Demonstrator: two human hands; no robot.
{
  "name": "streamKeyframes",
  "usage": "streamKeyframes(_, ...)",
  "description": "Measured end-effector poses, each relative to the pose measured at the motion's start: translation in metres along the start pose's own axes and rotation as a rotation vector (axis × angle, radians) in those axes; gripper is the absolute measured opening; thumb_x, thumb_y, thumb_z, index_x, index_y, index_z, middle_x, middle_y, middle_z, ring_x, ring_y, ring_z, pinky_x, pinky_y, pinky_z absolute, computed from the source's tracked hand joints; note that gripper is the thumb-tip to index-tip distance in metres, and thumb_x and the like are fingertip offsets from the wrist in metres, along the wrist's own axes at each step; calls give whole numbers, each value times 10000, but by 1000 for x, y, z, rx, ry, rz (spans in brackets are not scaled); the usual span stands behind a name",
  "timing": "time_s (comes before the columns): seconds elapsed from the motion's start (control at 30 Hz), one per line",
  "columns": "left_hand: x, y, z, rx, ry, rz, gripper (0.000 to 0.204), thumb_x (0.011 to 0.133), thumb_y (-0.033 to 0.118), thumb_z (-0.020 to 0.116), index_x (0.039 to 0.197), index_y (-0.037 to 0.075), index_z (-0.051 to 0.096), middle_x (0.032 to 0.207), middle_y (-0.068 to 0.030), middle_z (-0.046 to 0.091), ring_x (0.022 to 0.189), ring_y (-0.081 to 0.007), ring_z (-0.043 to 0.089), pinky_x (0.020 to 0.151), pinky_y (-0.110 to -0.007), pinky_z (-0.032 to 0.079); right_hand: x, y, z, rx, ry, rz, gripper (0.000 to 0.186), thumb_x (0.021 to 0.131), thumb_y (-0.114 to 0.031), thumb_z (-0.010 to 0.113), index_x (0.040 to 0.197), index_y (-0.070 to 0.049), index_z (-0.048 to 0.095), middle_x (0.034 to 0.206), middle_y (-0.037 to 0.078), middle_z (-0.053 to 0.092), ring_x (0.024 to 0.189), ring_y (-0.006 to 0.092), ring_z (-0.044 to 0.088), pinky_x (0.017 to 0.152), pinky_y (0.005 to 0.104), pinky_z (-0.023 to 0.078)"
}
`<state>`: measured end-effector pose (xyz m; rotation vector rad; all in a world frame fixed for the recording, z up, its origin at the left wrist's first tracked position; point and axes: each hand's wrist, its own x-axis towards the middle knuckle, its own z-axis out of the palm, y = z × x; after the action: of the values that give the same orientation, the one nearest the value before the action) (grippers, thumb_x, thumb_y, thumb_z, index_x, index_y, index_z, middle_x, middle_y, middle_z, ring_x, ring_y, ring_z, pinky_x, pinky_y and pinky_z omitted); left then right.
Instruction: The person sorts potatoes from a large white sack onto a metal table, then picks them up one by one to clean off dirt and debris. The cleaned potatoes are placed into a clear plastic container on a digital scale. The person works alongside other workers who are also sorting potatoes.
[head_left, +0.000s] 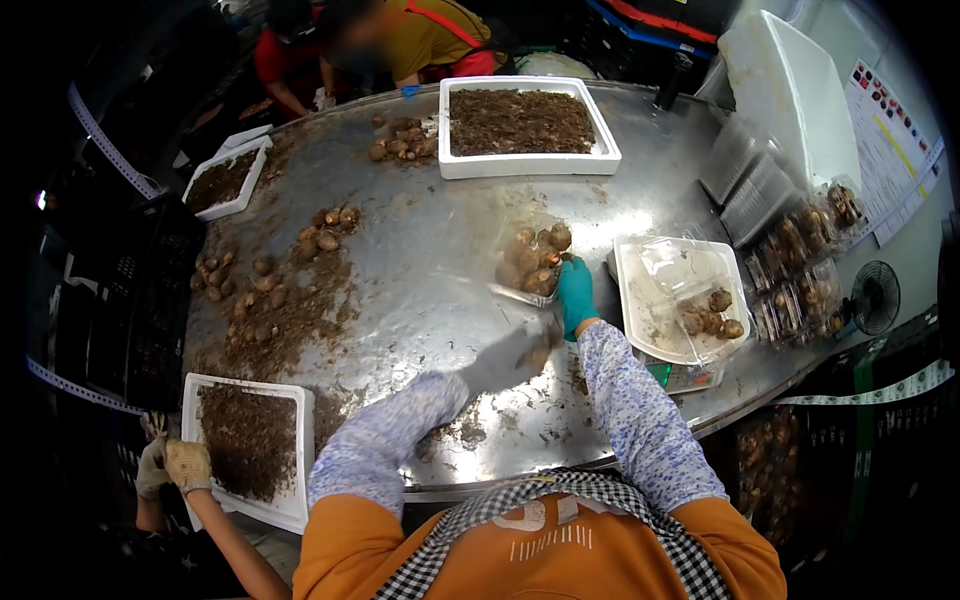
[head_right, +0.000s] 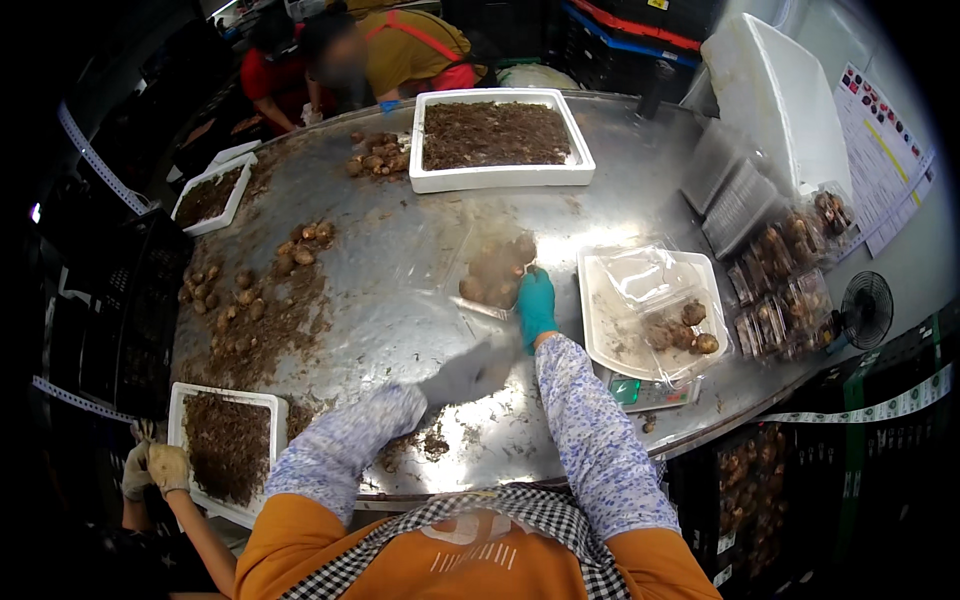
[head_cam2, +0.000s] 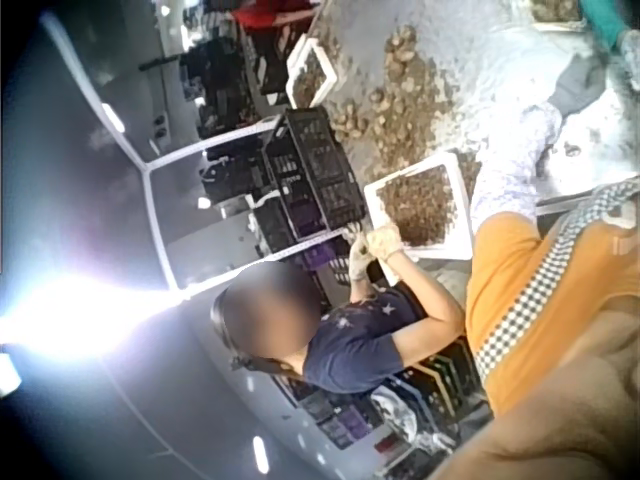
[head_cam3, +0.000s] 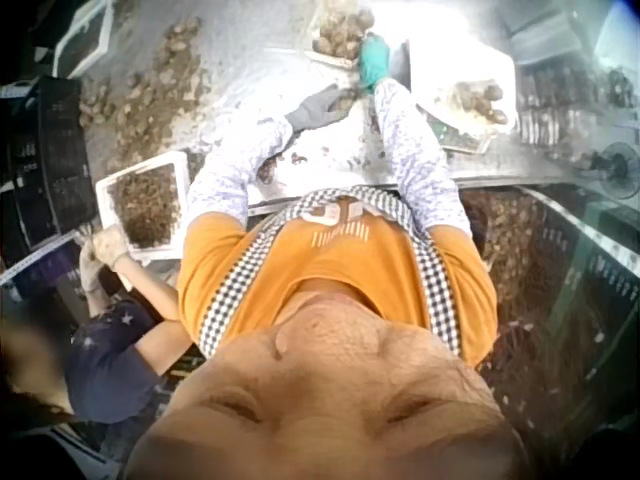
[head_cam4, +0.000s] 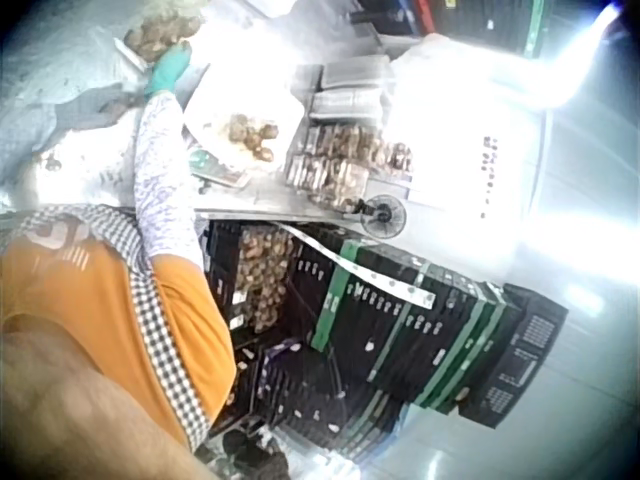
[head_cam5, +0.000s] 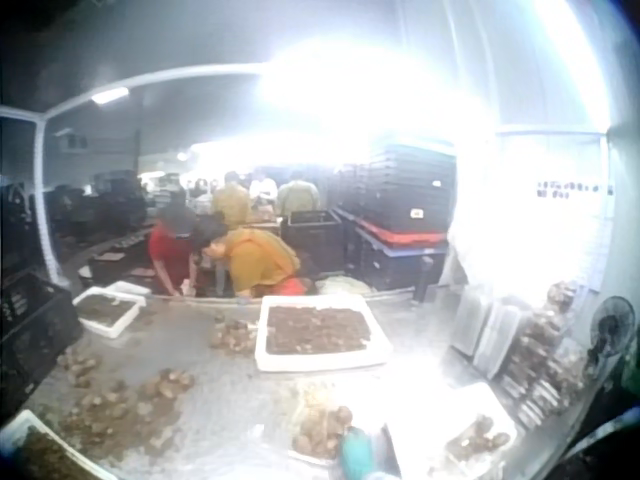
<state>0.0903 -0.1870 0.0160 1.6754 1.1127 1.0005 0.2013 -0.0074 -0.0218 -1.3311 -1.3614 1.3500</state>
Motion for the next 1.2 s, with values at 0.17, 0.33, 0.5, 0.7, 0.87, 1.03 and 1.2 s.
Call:
streamKeyframes(0.17, -84, 28, -10, 74, -420, -264, 496, 894, 344, 605, 1304, 89, 491, 1013, -126, 565, 904, -219, 583, 801, -345, 469, -16, 16, -8, -155, 13, 24, 394, 909, -242, 526, 1218, 4, 533, 1144, 169, 607, 995, 243, 596, 857, 354, 468)
streamKeyframes(0.33, -77, 57, -49, -96, 14, -553, 482, 921, 357, 564, 1277, 41, 488, 1113, -135, 611, 1022, -215, 583, 905, -355, 486, -77, 0, -49, -345, 78, -200, 372, 895, -230, 555, 1213, -36, 554, 1076, 176, 600, 939, 279, 588, 821, 392, 469)
streamKeyframes(0.5, -77, 33, -57, 85, 309, -343, 393, 895, 236, 603, 1224, 39, 518, 1072, -129, 621, 981, -183, 589, 870, -302, 471, -161, 25, -80, -786, -54, -405, 326, 840, -160, 587, 1150, -64, 608, 1030, 169, 590, 947, 330, 549, 852, 401, 440)
streamKeyframes(0.7, -78, 45, -48, -18, 517, -380, 372, 886, 240, 622, 1184, 32, 544, 1007, -77, 616, 928, -134, 570, 835, -279, 469, -243, -23, -37, -189, -652, 40, 396, 955, -253, 528, 1310, -78, 511, 1332, 111, 516, 1215, 213, 476, 1037, 337, 370)
streamKeyframes(0.87, -121, 73, -43, 76, 610, -498, 374, 877, 238, 621, 1162, 13, 535, 940, -82, 632, 854, -156, 599, 776, -268, 483, -225, -5, -132, -642, -287, -288, 331, 874, -206, 601, 1163, -44, 588, 1059, 166, 620, 929, 272, 618, 812, 374, 506)
streamKeyframes(1.03, -128, 113, 33, -107, 165, -579, 494, 838, 323, 668, 1201, 29, 508, 1004, -146, 621, 985, -232, 598, 834, -315, 491, -240, 8, -219, -1400, -162, -412, 377, 786, -132, 576, 1152, -48, 544, 1073, 213, 580, 932, 390, 573, 738, 474, 501)
streamKeyframes(1.2, -82, 82, 119, -262, -50, -371, 466, 826, 255, 651, 1215, 29, 529, 1135, -184, 568, 1094, -257, 545, 947, -355, 444, -226, 54, -191, -1438, -135, -450, 539, 791, -117, 566, 1296, 19, 437, 1098, 265, 497, 935, 417, 514, 718, 497, 478)
